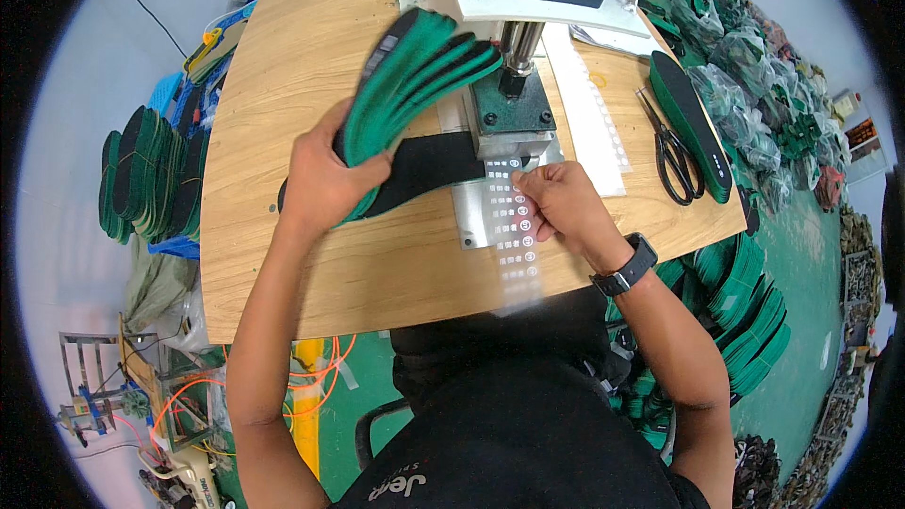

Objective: The person removes a rubber band from a stack of shoe insoles and applies small circular stickers from a sheet to the heel area of each insole. They use shears to cut the sticker sheet into strips and handle the insoles one at a time, placing them into a pile on the wooden workbench.

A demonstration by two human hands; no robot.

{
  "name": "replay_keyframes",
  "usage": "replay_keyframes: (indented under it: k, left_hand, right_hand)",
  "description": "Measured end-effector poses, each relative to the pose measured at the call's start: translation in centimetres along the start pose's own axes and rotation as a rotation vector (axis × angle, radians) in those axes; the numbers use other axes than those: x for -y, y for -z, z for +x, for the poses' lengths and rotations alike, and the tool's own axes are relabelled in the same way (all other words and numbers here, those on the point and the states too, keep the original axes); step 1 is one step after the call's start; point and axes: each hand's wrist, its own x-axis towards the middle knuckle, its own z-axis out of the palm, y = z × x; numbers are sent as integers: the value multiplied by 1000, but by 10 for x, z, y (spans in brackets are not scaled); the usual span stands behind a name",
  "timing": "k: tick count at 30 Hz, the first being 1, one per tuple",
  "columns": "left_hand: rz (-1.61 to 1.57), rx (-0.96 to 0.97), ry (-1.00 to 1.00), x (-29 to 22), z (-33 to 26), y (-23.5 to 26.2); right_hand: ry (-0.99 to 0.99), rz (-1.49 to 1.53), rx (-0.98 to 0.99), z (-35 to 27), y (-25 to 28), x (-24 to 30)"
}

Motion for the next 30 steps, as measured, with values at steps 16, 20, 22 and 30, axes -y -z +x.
replay_keyframes:
  k: [16,20,22,30]
  left_hand:
    - [729,366,-49,-18,3,-14]
    - [512,553,-241,-17,9,9]
    - [194,745,89,-28,21,39]
    - [339,670,249,-7,18,48]
  right_hand:
    - [212,230,-193,-28,45,-27]
    - [432,-23,-233,8,74,-4]
    - [566,-193,-264,49,95,11]
    - [749,-730,-576,105,195,124]
